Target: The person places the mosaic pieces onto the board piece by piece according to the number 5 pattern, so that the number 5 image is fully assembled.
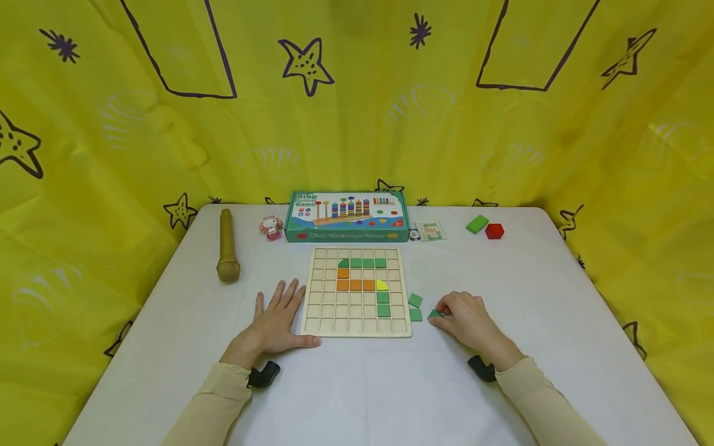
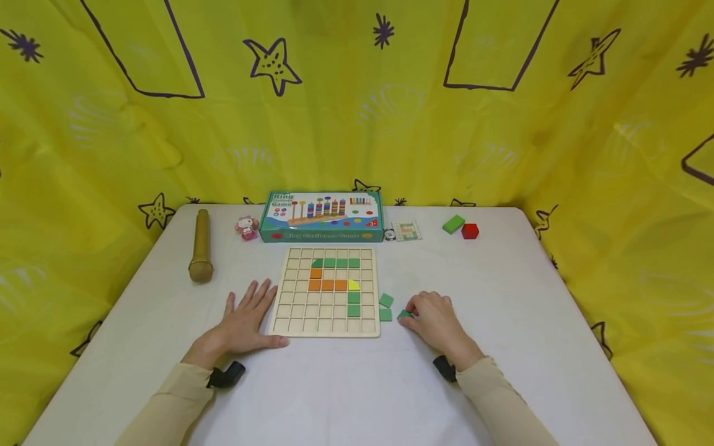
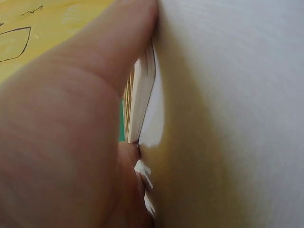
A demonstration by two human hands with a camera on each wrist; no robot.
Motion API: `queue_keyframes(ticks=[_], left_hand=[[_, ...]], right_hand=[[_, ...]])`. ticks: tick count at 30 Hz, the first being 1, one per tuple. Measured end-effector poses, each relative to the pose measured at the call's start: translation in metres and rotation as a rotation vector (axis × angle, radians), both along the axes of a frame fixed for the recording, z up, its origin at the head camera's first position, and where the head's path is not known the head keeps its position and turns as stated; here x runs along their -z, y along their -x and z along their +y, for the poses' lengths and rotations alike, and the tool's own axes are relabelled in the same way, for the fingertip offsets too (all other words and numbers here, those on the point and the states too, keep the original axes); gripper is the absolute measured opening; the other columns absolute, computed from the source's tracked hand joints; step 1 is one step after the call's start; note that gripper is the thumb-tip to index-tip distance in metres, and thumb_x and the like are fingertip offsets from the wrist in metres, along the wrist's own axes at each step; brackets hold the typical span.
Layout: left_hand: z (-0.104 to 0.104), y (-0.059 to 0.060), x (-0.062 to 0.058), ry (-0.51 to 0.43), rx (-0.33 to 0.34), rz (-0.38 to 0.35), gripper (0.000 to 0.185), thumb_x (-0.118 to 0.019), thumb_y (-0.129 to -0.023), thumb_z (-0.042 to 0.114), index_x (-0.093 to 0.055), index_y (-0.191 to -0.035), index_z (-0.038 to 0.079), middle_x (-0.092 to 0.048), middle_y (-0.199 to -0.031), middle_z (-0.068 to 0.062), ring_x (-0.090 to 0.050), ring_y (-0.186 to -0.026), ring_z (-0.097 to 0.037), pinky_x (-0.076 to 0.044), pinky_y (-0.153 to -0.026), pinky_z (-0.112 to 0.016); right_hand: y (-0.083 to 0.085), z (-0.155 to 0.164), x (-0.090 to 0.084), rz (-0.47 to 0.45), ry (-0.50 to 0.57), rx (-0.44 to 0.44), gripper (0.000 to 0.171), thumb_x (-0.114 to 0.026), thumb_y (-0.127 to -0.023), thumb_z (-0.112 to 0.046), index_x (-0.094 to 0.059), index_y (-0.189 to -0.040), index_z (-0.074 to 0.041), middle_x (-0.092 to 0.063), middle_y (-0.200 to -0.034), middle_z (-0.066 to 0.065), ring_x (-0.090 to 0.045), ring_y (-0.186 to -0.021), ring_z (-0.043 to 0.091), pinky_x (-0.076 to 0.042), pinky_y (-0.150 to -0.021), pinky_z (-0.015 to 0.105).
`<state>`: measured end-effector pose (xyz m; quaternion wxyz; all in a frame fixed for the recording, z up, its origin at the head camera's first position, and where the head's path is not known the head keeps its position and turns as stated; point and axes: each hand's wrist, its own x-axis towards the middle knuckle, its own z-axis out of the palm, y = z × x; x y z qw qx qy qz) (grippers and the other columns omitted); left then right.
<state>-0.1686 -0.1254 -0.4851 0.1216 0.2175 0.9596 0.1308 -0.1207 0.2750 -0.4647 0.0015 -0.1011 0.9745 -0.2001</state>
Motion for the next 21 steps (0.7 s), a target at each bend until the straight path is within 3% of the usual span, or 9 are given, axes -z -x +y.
queue_keyframes(ticks=[11, 21], left_hand=[[0.000, 0.000, 0.000, 0.005, 0.002, -0.002, 0.122, -0.062, -0.069, 0.080, -0.019, -0.156, 0.007, -0.008, -0.162, -0.014, 0.003, -0.146, -0.038, 0.005, -0.105, -0.071], [0.000, 0.001, 0.000, 0.015, 0.004, 0.002, 0.122, -0.061, -0.069, 0.081, -0.019, -0.156, 0.007, -0.008, -0.162, -0.014, 0.003, -0.146, -0.038, 0.005, -0.104, -0.071]], right_hand=[[0.006, -0.017, -0.012, -0.048, 0.093, -0.077, 0.020, -0.080, -0.082, -0.023, -0.071, -0.090, -0.008, -0.061, -0.080, -0.008, -0.054, -0.081, 0.016, -0.036, -0.078, 0.040], [0.013, -0.065, -0.015, 0.002, 0.052, -0.365, 0.019, -0.079, -0.084, -0.026, -0.070, -0.091, -0.011, -0.058, -0.083, -0.010, -0.051, -0.083, 0.013, -0.041, -0.080, 0.040]])
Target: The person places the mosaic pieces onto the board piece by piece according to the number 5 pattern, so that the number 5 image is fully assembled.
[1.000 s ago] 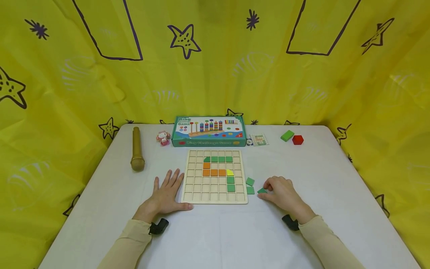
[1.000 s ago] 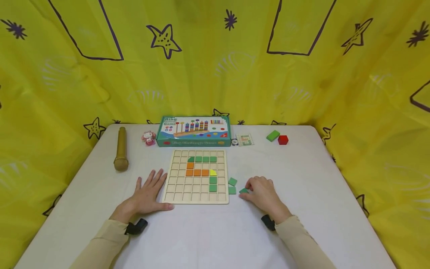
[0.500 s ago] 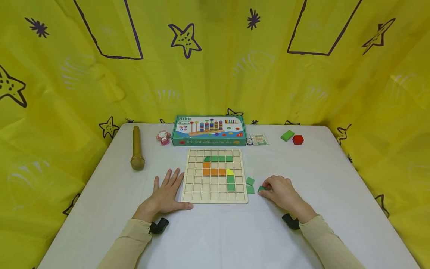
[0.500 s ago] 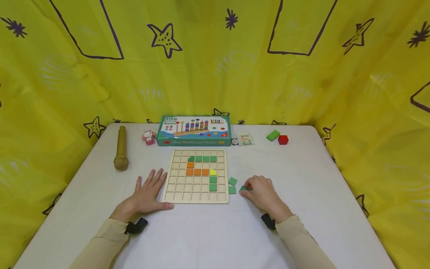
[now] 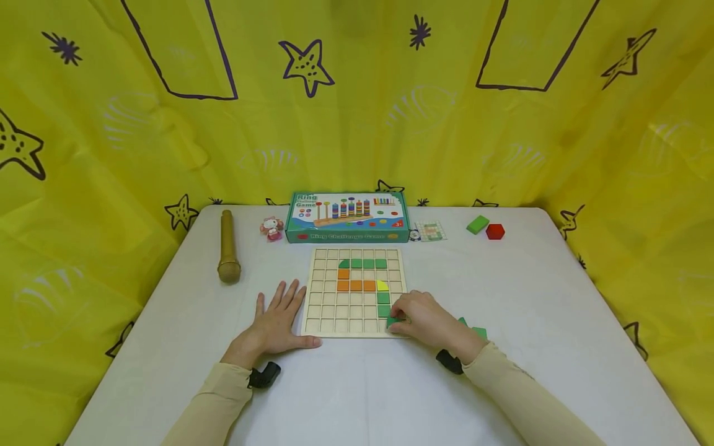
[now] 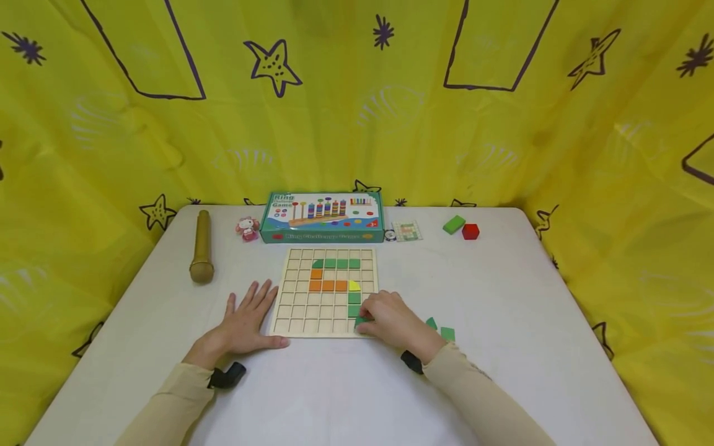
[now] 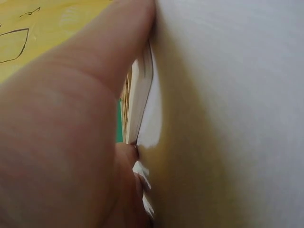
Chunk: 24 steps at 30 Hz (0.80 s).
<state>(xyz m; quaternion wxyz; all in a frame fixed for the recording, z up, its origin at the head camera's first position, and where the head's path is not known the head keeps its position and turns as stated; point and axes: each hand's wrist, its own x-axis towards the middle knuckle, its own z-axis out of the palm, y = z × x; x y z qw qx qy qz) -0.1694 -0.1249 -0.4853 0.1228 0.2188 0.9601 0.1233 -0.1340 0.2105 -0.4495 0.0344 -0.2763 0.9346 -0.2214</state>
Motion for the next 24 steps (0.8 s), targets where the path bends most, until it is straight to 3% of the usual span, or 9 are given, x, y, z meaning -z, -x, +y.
queue_keyframes(ticks=[7, 12, 24], left_hand=[[0.0007, -0.0003, -0.0008, -0.002, 0.005, -0.005, 0.122, -0.061, -0.070, 0.081, -0.018, -0.156, 0.007, -0.007, -0.162, -0.014, 0.003, -0.146, -0.038, 0.006, -0.105, -0.071], [0.0010, -0.0008, -0.0023, -0.011, 0.003, -0.007, 0.122, -0.062, -0.070, 0.080, -0.019, -0.156, 0.007, -0.007, -0.162, -0.014, 0.003, -0.146, -0.038, 0.006, -0.105, -0.070], [0.0007, -0.0007, -0.0018, -0.011, -0.004, -0.007, 0.121, -0.063, -0.070, 0.079, -0.019, -0.156, 0.007, -0.007, -0.162, -0.014, 0.004, -0.146, -0.037, 0.006, -0.105, -0.070]], right_hand=[[0.0062, -0.0112, 0.0040, 0.039, -0.076, -0.099, 0.018, -0.079, -0.084, -0.027, -0.072, -0.092, -0.012, -0.061, -0.088, -0.007, -0.052, -0.084, 0.012, -0.043, -0.080, 0.038], [0.0079, -0.0121, 0.0056, 0.053, -0.100, -0.110, 0.017, -0.079, -0.084, -0.026, -0.073, -0.093, -0.013, -0.062, -0.091, -0.006, -0.054, -0.088, 0.014, -0.044, -0.082, 0.038], [0.0062, -0.0092, 0.0073, 0.001, -0.025, -0.086, 0.015, -0.075, -0.088, -0.017, -0.072, -0.103, -0.013, -0.061, -0.100, -0.004, -0.054, -0.099, 0.018, -0.043, -0.087, 0.040]])
